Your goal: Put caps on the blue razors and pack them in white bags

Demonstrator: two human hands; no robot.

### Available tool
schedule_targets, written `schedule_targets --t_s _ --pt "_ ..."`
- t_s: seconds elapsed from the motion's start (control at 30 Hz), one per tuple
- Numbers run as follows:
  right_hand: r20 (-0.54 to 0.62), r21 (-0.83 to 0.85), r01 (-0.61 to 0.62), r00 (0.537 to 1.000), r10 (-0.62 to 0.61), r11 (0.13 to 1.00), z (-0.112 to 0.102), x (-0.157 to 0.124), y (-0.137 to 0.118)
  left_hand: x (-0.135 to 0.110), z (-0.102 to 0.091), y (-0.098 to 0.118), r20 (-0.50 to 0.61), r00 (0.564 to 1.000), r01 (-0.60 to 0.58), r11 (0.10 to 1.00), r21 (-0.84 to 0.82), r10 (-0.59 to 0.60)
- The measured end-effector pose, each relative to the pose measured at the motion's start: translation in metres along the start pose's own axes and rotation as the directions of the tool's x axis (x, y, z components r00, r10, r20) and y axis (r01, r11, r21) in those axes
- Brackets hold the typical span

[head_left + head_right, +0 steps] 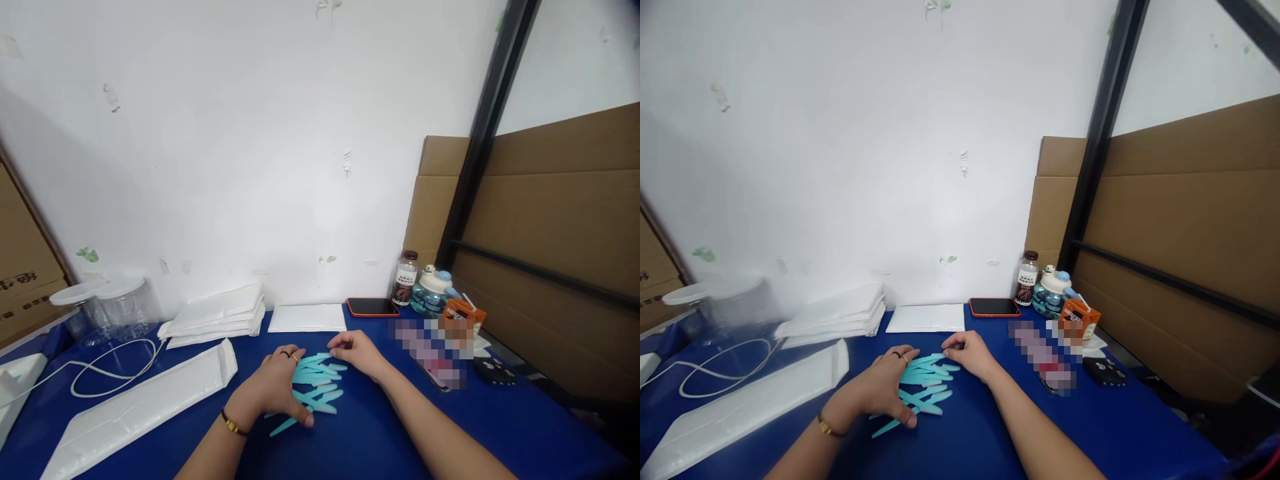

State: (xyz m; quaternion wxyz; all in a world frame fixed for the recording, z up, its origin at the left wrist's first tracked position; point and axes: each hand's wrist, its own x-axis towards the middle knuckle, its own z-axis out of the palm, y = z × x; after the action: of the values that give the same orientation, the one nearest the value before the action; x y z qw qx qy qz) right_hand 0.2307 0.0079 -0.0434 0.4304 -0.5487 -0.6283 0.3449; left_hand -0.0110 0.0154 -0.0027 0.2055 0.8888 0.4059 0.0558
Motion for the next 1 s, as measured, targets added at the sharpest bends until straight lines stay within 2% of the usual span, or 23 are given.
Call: schedule_targets --t_s 0.17,0.37,0.5,0.63,0.73,0.8,0.87,0.93,1.0 --pt "-0.113 -0.008 0.017 0.993 -0.018 1.0 -0.015 0.002 0.004 0.0 0.006 0.027 -0.047 0.999 0.034 0.98 0.194 -0.025" --pt "-0.138 0.118 0.024 0.99 -0.008 0.993 -0.019 0.004 0.007 0.014 0.018 0.054 -0.05 0.99 0.138 0.919 0.37 -0.128" --pt "-0.118 0.18 0.033 0.993 -0.011 0.983 -0.013 0.003 0.004 0.019 0.022 0.054 -0.019 0.995 0.098 0.91 0.403 -0.099" --pt "-0.084 0.262 0.075 0.995 -0.055 0.962 0.005 0.0 -0.006 0.02 0.023 0.049 -0.037 0.997 0.083 0.913 0.399 -0.075" --pt "-0.116 0.187 0.169 0.982 -0.15 0.968 0.017 -0.006 -0.023 0.022 0.026 0.044 -0.1 0.992 0.104 0.945 0.311 -0.076" --pt "-0.19 0.019 0.314 0.933 -0.305 0.949 0.02 -0.012 -0.042 0.024 0.029 0.045 -0.173 0.982 0.104 0.981 0.161 -0.076" --pt "-0.251 -0.17 0.476 0.826 -0.505 0.863 0.019 -0.02 -0.069 0.024 0.032 0.05 -0.274 0.961 0.029 0.998 -0.057 -0.044" --pt "-0.243 -0.29 0.581 0.724 -0.646 0.761 0.015 -0.029 -0.097 0.023 0.034 0.059 -0.413 0.91 -0.16 0.954 -0.252 0.043" --pt "-0.285 -0.381 0.595 0.652 -0.703 0.707 0.013 -0.038 -0.121 0.021 0.035 0.07 -0.553 0.828 -0.34 0.87 -0.356 0.098"
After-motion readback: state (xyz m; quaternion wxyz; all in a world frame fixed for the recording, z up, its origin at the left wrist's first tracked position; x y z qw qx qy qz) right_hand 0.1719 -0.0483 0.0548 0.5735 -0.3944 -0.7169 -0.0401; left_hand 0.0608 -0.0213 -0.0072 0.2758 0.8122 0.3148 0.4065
